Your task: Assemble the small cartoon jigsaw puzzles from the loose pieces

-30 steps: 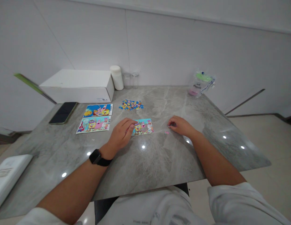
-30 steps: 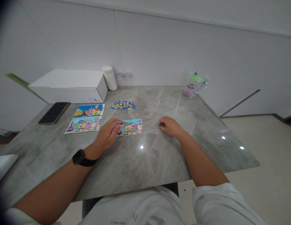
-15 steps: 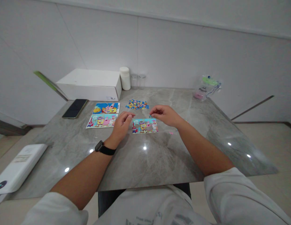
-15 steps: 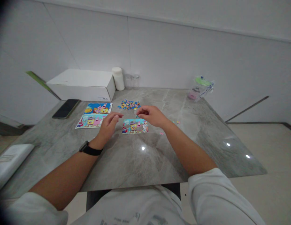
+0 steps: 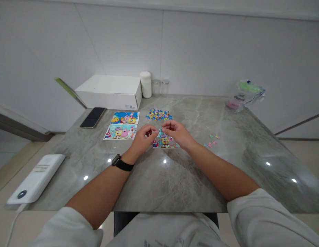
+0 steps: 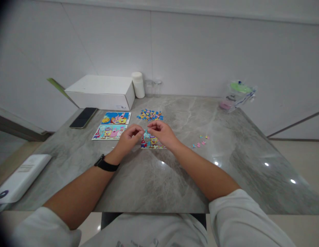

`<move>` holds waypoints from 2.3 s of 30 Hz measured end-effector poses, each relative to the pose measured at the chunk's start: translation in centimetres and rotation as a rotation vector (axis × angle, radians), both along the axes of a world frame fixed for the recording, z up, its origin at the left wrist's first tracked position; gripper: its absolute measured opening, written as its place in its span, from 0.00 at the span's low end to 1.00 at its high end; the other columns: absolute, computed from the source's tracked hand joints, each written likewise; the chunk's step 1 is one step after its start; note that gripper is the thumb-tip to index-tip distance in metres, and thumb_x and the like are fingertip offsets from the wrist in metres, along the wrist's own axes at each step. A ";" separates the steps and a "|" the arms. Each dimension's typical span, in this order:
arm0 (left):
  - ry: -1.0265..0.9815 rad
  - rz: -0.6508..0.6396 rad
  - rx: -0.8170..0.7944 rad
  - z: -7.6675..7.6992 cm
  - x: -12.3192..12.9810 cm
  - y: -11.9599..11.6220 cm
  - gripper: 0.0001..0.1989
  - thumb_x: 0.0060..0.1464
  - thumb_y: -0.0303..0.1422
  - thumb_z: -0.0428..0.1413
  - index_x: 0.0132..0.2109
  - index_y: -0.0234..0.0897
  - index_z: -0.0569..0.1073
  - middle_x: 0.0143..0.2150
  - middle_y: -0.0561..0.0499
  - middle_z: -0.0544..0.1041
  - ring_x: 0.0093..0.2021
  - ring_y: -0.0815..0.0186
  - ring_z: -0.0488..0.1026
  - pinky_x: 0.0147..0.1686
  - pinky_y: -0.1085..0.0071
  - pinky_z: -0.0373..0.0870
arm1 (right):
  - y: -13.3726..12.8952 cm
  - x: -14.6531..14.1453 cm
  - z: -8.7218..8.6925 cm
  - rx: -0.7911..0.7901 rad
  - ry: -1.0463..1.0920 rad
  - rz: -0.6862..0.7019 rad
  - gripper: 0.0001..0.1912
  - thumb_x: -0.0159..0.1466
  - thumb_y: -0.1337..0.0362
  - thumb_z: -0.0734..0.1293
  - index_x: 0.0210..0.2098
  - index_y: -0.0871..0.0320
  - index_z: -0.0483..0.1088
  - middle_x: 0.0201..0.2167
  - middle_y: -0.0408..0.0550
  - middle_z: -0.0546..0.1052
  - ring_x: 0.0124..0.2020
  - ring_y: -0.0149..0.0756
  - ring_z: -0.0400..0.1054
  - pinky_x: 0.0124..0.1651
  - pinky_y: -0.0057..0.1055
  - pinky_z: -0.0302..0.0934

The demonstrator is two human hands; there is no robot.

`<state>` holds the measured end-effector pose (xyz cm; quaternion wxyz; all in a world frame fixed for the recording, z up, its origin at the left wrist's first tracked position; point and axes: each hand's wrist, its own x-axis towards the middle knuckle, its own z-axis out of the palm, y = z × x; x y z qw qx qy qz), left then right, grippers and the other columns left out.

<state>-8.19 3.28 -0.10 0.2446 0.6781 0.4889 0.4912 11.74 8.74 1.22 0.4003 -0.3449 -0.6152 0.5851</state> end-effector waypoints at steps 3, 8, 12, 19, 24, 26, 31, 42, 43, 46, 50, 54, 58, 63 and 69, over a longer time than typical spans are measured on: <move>0.012 0.015 -0.007 -0.1 0.0 0.0 0.11 0.63 0.42 0.60 0.39 0.38 0.76 0.37 0.50 0.75 0.34 0.66 0.69 0.36 0.68 0.69 | -0.2 -0.2 -0.2 -0.024 -0.017 0.031 0.19 0.54 0.50 0.80 0.38 0.50 0.75 0.32 0.41 0.77 0.35 0.36 0.72 0.40 0.35 0.67; -0.017 0.008 -0.033 -0.2 0.0 0.1 0.10 0.62 0.39 0.59 0.37 0.38 0.75 0.36 0.51 0.74 0.35 0.67 0.69 0.37 0.69 0.68 | -0.5 -0.5 -0.4 -0.053 -0.029 0.040 0.18 0.55 0.49 0.79 0.38 0.50 0.75 0.34 0.42 0.79 0.37 0.37 0.72 0.41 0.35 0.68; -0.146 0.018 -0.091 -0.4 0.0 0.3 0.11 0.61 0.40 0.60 0.35 0.37 0.74 0.36 0.51 0.74 0.36 0.66 0.70 0.38 0.69 0.67 | -0.5 -0.5 -0.1 -0.099 -0.029 -0.023 0.18 0.59 0.47 0.75 0.41 0.51 0.75 0.38 0.43 0.81 0.36 0.35 0.72 0.39 0.32 0.67; -0.286 0.061 -0.187 -0.5 0.1 0.5 0.11 0.58 0.41 0.61 0.34 0.38 0.75 0.35 0.52 0.75 0.37 0.65 0.71 0.42 0.68 0.69 | -1.2 -0.9 0.4 -0.154 -0.115 0.035 0.17 0.58 0.50 0.75 0.38 0.54 0.74 0.34 0.42 0.78 0.34 0.32 0.69 0.34 0.28 0.62; -0.279 0.062 -0.200 -0.3 0.3 0.4 0.11 0.57 0.41 0.61 0.33 0.38 0.75 0.35 0.52 0.75 0.38 0.64 0.71 0.42 0.68 0.69 | -1.2 -0.9 0.2 -0.173 -0.128 0.068 0.16 0.56 0.50 0.75 0.34 0.55 0.73 0.29 0.40 0.74 0.31 0.32 0.66 0.32 0.27 0.60; -0.271 0.066 -0.193 -0.2 0.2 0.3 0.11 0.59 0.41 0.60 0.33 0.38 0.75 0.35 0.52 0.75 0.39 0.64 0.72 0.43 0.68 0.69 | -1.1 -0.9 0.2 -0.166 -0.128 0.065 0.16 0.56 0.51 0.75 0.34 0.55 0.73 0.28 0.40 0.74 0.31 0.32 0.67 0.33 0.28 0.61; -0.256 0.158 -0.211 -0.1 0.0 0.3 0.14 0.65 0.40 0.52 0.37 0.38 0.78 0.32 0.51 0.74 0.38 0.63 0.71 0.43 0.66 0.69 | -0.9 -0.8 0.2 -0.184 -0.154 0.050 0.13 0.57 0.53 0.75 0.32 0.55 0.73 0.28 0.40 0.75 0.31 0.31 0.67 0.34 0.27 0.61; -0.146 0.068 -0.128 -0.2 0.0 0.3 0.09 0.60 0.38 0.59 0.34 0.38 0.73 0.35 0.52 0.73 0.36 0.66 0.70 0.39 0.69 0.67 | -1.2 -1.0 0.2 -0.166 -0.193 0.054 0.14 0.56 0.53 0.75 0.32 0.55 0.72 0.27 0.40 0.74 0.29 0.31 0.66 0.33 0.27 0.61; -0.133 0.064 -0.122 -0.3 -0.1 0.3 0.09 0.60 0.37 0.59 0.34 0.38 0.74 0.35 0.52 0.73 0.36 0.66 0.70 0.39 0.69 0.67 | -1.2 -1.0 0.2 -0.156 -0.194 0.053 0.14 0.56 0.53 0.75 0.32 0.55 0.72 0.27 0.40 0.73 0.29 0.31 0.65 0.32 0.27 0.61; -0.090 0.065 -0.103 -0.4 -0.2 0.3 0.08 0.60 0.36 0.59 0.34 0.38 0.74 0.36 0.52 0.74 0.36 0.66 0.70 0.38 0.69 0.67 | -0.9 -0.9 -0.1 -0.107 -0.190 0.039 0.14 0.57 0.52 0.74 0.32 0.55 0.72 0.27 0.39 0.73 0.30 0.32 0.66 0.33 0.28 0.61; 0.000 0.061 -0.096 -0.4 -0.2 0.4 0.07 0.60 0.35 0.60 0.34 0.38 0.76 0.38 0.50 0.76 0.36 0.66 0.71 0.37 0.69 0.68 | -0.4 -0.7 -0.6 -0.023 -0.185 0.004 0.14 0.58 0.51 0.72 0.34 0.55 0.72 0.29 0.40 0.73 0.31 0.32 0.66 0.35 0.29 0.61; 0.093 0.040 -0.121 -0.5 -0.2 0.3 0.07 0.59 0.36 0.61 0.34 0.39 0.79 0.41 0.50 0.77 0.37 0.67 0.72 0.38 0.69 0.69 | 0.0 -0.5 -1.0 0.011 -0.202 -0.002 0.15 0.58 0.51 0.72 0.35 0.55 0.73 0.30 0.40 0.74 0.31 0.32 0.65 0.34 0.29 0.61; 0.182 0.001 -0.159 -0.3 -0.5 0.4 0.07 0.59 0.36 0.61 0.34 0.40 0.80 0.43 0.50 0.78 0.39 0.65 0.74 0.42 0.67 0.71 | 0.4 -0.3 -1.5 0.049 -0.228 0.012 0.15 0.56 0.51 0.73 0.36 0.55 0.74 0.29 0.41 0.75 0.31 0.33 0.66 0.35 0.29 0.62; 0.209 0.034 -0.166 0.2 -1.3 0.5 0.10 0.62 0.34 0.55 0.35 0.40 0.80 0.42 0.49 0.77 0.42 0.63 0.75 0.47 0.64 0.72 | 0.7 -0.2 -1.8 0.042 -0.247 0.003 0.16 0.55 0.50 0.74 0.35 0.55 0.75 0.29 0.41 0.75 0.31 0.33 0.67 0.34 0.30 0.62; 0.236 0.043 -0.131 -0.1 -1.1 0.5 0.09 0.63 0.35 0.56 0.35 0.39 0.78 0.39 0.49 0.76 0.39 0.63 0.73 0.43 0.65 0.70 | 0.7 -0.1 -1.9 0.056 -0.269 0.002 0.16 0.55 0.51 0.73 0.35 0.56 0.76 0.29 0.42 0.77 0.31 0.33 0.68 0.34 0.29 0.62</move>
